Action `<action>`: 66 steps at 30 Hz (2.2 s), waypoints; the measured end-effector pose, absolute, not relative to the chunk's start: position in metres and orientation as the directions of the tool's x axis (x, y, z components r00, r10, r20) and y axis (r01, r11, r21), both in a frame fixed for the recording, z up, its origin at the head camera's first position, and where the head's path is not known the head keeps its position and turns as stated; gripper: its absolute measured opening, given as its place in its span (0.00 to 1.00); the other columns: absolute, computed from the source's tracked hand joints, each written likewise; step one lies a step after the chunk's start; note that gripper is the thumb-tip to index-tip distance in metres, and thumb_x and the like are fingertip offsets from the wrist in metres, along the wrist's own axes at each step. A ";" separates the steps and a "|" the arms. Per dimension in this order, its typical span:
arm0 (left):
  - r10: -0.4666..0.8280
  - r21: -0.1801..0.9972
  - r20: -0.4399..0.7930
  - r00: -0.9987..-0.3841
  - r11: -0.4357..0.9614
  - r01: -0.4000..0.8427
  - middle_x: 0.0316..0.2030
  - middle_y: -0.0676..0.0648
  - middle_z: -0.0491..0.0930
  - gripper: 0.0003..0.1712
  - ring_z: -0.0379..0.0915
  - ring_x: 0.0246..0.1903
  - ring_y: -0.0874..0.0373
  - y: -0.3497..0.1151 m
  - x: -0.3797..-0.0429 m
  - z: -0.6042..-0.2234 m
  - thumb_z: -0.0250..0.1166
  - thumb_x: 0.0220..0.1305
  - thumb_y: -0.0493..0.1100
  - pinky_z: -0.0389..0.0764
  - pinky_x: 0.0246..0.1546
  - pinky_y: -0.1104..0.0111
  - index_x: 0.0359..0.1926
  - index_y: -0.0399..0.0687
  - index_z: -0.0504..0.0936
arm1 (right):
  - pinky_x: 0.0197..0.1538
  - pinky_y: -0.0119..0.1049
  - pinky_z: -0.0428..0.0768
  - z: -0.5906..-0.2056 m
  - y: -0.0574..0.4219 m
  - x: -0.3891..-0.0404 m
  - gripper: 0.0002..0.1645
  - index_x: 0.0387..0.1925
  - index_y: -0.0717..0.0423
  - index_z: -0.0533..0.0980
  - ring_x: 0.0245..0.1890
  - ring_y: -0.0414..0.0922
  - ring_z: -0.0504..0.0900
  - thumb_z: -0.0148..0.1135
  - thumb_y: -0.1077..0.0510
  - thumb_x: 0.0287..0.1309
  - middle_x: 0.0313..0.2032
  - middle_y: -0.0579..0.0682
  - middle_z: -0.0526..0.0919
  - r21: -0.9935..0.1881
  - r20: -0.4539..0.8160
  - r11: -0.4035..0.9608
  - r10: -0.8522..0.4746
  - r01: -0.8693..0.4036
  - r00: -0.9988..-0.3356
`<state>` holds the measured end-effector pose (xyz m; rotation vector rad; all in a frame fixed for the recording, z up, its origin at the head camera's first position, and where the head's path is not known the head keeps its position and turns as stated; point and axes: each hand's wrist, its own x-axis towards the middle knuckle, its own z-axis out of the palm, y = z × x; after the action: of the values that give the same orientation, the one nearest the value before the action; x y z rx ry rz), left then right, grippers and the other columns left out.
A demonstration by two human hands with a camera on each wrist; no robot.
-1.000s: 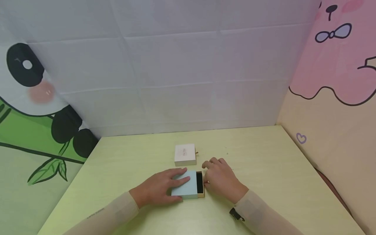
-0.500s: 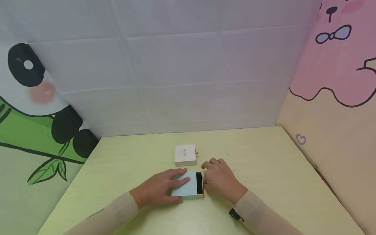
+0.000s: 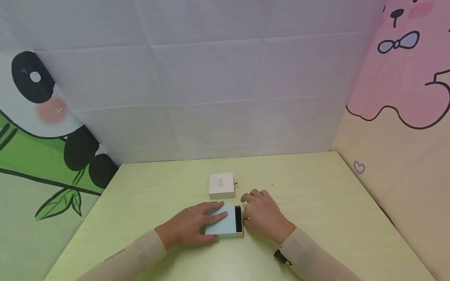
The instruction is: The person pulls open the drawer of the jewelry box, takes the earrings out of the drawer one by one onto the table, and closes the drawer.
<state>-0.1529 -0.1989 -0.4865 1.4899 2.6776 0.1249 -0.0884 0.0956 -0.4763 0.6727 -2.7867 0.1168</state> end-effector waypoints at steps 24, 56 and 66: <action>0.857 0.095 -0.015 -0.515 0.514 0.853 0.91 0.50 0.72 0.44 0.75 0.87 0.49 -0.198 -0.153 -0.486 0.74 0.81 0.68 0.85 0.83 0.52 0.90 0.71 0.74 | 0.59 0.49 0.85 -0.481 0.096 -0.090 0.08 0.30 0.35 0.99 0.60 0.50 0.88 0.92 0.54 0.61 0.58 0.47 0.95 -0.021 0.292 0.883 -0.443 -0.469 -0.848; 0.856 0.115 -0.022 -0.516 0.515 0.850 0.92 0.50 0.70 0.44 0.73 0.88 0.49 -0.199 -0.159 -0.492 0.74 0.81 0.69 0.85 0.82 0.50 0.90 0.71 0.74 | 0.57 0.46 0.84 -0.481 0.091 -0.092 0.07 0.31 0.34 0.99 0.57 0.47 0.88 0.92 0.53 0.61 0.58 0.44 0.95 -0.003 0.301 0.882 -0.449 -0.472 -0.841; 0.857 0.111 -0.017 -0.515 0.513 0.851 0.92 0.50 0.71 0.44 0.73 0.88 0.49 -0.198 -0.161 -0.495 0.74 0.80 0.68 0.84 0.83 0.51 0.90 0.71 0.74 | 0.58 0.47 0.85 -0.482 0.089 -0.094 0.08 0.31 0.34 0.99 0.58 0.48 0.88 0.90 0.53 0.63 0.58 0.44 0.95 -0.005 0.290 0.884 -0.446 -0.468 -0.847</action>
<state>-0.1609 -0.1981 -0.4951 1.5100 2.6715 0.1363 -0.0942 0.0894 -0.4819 0.6866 -2.7713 0.1090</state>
